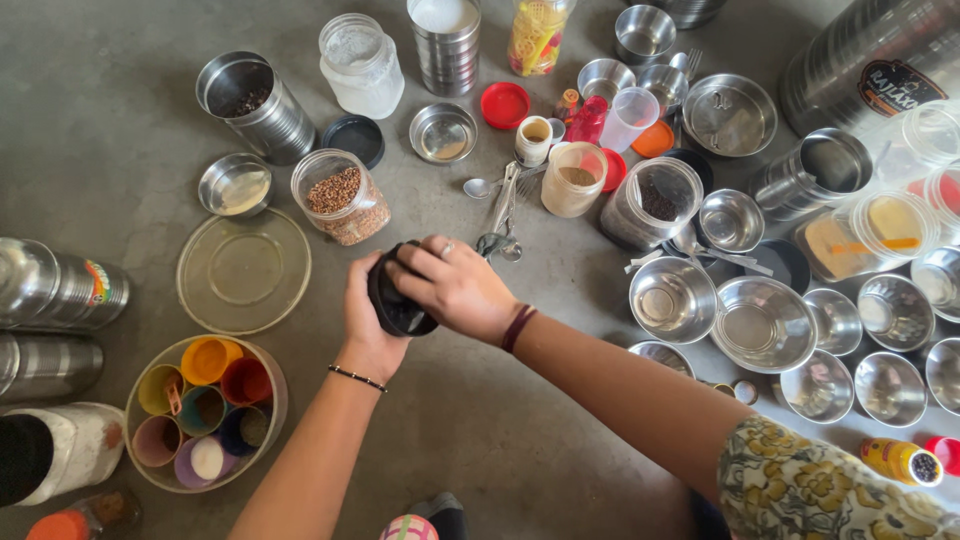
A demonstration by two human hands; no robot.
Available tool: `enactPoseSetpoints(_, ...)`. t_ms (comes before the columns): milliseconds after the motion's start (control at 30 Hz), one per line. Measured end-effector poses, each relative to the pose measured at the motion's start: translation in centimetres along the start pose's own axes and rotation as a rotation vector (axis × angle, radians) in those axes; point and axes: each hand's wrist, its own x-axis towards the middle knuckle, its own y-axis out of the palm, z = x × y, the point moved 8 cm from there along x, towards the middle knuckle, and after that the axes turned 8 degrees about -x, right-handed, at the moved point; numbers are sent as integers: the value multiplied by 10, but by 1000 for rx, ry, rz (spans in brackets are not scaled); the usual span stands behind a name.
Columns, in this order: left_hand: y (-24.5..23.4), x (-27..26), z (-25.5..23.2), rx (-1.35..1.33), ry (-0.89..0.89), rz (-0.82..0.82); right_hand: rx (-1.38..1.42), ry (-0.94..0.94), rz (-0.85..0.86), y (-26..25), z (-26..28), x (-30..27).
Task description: The person sits on the floor and wipes the inside and outside of various metal and plastic containers with a dark cloth. They handle multiple containers, including small bowls, jars, and a divided tray, wiping each one before placing it back among the items.
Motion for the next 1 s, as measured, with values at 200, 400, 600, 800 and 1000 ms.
enactPoseSetpoints(200,16,-7,-29,117,238,25,98,428,105,35,-26,-3)
enactPoseSetpoints(400,43,-24,-43,186,240,113,478,1170,405,68,-42,-33)
enactPoseSetpoints(600,50,-19,-38,21,178,12,460,1023,-208,23,-46,2)
enactPoseSetpoints(800,64,-15,-52,97,29,256,544,463,-27,13,3,10)
enactPoseSetpoints(1000,38,-13,-56,157,4,150,138,-245,193,1,3,17)
